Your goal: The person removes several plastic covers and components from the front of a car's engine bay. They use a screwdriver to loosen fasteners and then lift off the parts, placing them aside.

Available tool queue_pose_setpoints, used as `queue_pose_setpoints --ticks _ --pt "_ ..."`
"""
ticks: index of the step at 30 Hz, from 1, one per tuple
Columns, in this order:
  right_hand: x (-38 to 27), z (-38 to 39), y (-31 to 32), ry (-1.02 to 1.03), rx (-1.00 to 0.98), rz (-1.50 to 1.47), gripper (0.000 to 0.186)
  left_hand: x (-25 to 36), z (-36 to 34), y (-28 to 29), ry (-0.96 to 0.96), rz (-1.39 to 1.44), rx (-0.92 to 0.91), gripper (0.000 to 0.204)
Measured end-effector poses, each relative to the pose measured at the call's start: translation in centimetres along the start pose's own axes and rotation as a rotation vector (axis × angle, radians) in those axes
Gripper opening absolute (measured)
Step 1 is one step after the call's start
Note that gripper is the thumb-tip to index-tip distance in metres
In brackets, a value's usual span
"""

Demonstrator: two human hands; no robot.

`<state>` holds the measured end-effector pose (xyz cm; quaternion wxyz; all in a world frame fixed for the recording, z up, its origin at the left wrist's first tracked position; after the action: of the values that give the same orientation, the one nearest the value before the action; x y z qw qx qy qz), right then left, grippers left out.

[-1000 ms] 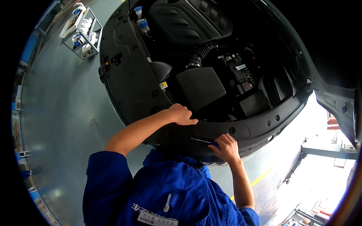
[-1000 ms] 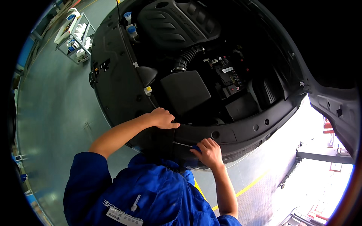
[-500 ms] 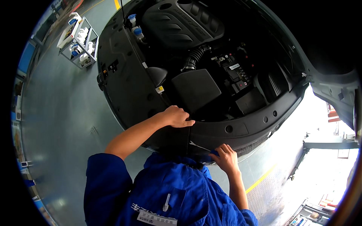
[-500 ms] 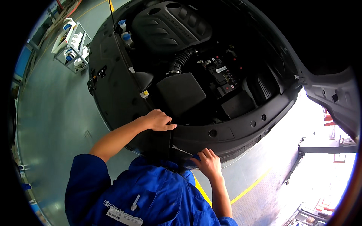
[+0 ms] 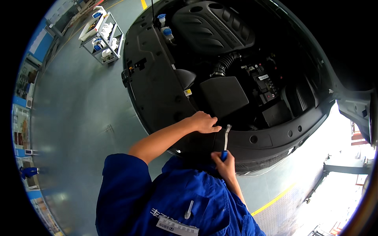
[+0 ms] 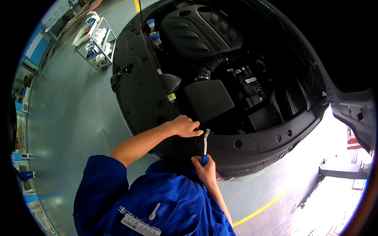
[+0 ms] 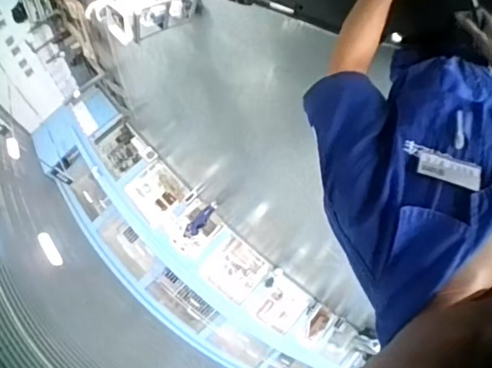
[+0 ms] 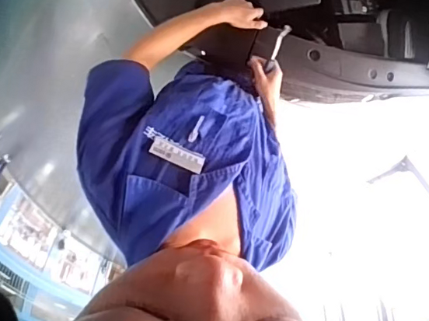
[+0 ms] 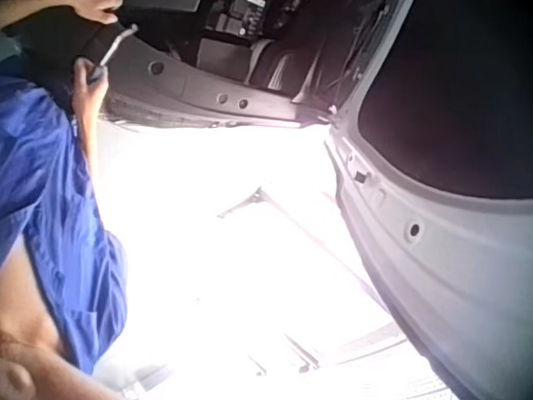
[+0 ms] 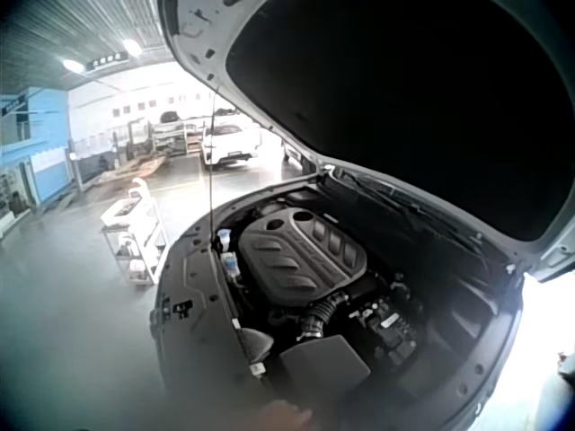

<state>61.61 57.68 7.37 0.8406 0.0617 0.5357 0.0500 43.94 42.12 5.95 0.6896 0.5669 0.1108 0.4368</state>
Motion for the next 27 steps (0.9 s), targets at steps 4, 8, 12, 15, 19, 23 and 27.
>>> queue_pose_setpoints --ticks 4,8,12,15,19,23,27 --pt "-0.3 -1.1 -0.5 -0.013 0.012 0.008 0.023 0.9 4.1 0.6 -0.09 0.061 0.345 0.063" --pt "-0.5 -0.8 -0.4 -0.127 0.066 -0.232 0.017 3.0 13.9 -1.5 -0.193 -0.021 0.452 0.074" --pt "-0.3 -0.2 -0.7 -0.182 0.079 -0.332 0.013 4.7 16.5 -6.1 -0.001 -0.256 0.508 0.07" --pt "0.2 0.7 -0.7 -0.171 0.068 -0.393 0.013 6.4 15.6 -6.8 0.05 -0.268 0.608 0.071" --pt "0.2 1.6 -0.3 -0.13 0.009 -0.428 0.012 7.6 14.7 -6.5 0.0 -0.367 0.681 0.061" --pt "0.2 2.6 -0.1 -0.041 -0.023 -0.526 0.013 9.0 12.6 -5.7 -0.047 -0.403 0.571 0.06" --pt "1.9 7.4 1.4 -0.024 0.166 -0.454 0.016 7.8 12.4 -5.9 -0.082 -0.291 0.47 0.081"
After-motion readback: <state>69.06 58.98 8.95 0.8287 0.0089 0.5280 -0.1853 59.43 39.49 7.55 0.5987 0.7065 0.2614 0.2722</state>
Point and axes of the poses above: each hand's wrist, its own z-axis away from the middle knuckle, its own y-axis out of the back of the hand, x = y × z, the point moved 4 cm from there along -z, towards the middle knuckle, and after that the axes turned 5 degrees about -z, right-handed, at the moved point
